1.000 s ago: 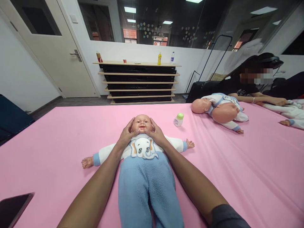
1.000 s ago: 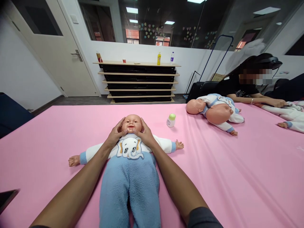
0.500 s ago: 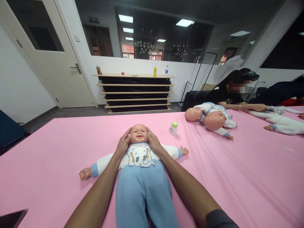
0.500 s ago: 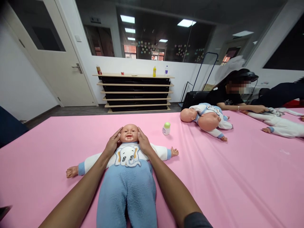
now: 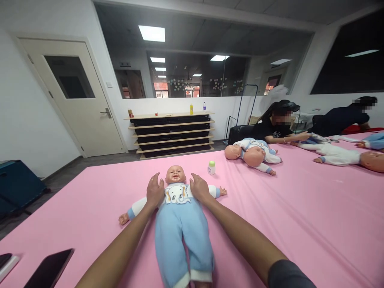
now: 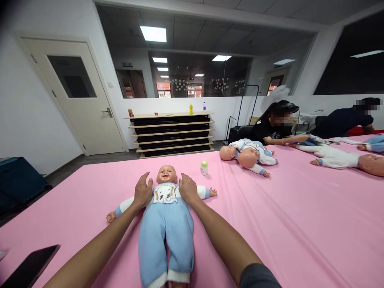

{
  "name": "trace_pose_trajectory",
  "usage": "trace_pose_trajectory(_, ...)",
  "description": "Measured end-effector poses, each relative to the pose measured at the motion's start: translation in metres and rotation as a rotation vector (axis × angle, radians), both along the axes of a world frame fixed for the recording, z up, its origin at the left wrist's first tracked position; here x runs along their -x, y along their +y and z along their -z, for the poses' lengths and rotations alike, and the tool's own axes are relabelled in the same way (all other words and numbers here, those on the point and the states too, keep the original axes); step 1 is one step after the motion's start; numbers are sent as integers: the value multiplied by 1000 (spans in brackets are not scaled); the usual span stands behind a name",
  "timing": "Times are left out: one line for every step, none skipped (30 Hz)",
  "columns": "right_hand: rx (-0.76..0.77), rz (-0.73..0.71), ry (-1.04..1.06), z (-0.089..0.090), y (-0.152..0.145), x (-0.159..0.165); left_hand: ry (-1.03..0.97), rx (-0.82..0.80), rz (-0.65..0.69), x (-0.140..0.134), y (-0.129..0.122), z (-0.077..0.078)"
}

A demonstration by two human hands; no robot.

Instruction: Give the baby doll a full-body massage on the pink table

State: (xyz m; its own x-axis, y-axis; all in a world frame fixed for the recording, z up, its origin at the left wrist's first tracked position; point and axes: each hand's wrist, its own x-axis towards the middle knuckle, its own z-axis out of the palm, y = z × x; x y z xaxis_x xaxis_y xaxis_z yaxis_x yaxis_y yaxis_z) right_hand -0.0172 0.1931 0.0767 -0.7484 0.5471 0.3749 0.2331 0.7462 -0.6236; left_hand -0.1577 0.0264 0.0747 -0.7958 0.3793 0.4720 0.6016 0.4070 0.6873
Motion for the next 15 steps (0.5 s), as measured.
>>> trace_pose_trajectory(-19, -13, -1, 0, -7, -10, 24, 21, 18, -12, -4, 0)
trace_pose_trajectory(-33, -36, -4, 0, -16, -21, 42, 46, 42, -27, -7, 1)
trace_pose_trajectory(-48, -69, -10, 2, -27, -31, 55, 73, 70, -44, -11, 4)
trace_pose_trajectory(-64, -109, -19, 5, -40, -42, 64, 98, 100, -62, -16, 7)
trace_pose_trajectory(-79, -149, -35, 8, -53, -53, 75, 131, 131, -83, -22, 12)
trace_pose_trajectory(-92, -181, -55, 12, -65, -63, 89, 168, 162, -104, -29, 17)
trace_pose_trajectory(-98, -204, -81, 15, -77, -74, 109, 214, 190, -124, -38, 22)
trace_pose_trajectory(-94, -216, -111, 19, -87, -85, 141, 281, 211, -143, -47, 27)
trace_pose_trajectory(-77, -219, -142, 21, -96, -95, 161, 336, 219, -160, -56, 31)
trace_pose_trajectory(-50, -218, -165, 23, -104, -105, 175, 387, 225, -175, -66, 34)
trace_pose_trajectory(-24, -221, -181, 24, -110, -114, 175, 423, 228, -187, -74, 36)
trace_pose_trajectory(-1, -228, -191, 25, -115, -122, 162, 442, 231, -196, -82, 37)
trace_pose_trajectory(14, -238, -195, 25, -119, -129, 145, 453, 242, -203, -88, 37)
trace_pose_trajectory(24, -251, -194, 25, -122, -137, 130, 455, 252, -208, -94, 35)
trace_pose_trajectory(28, -266, -185, 25, -126, -144, 120, 451, 264, -212, -99, 34)
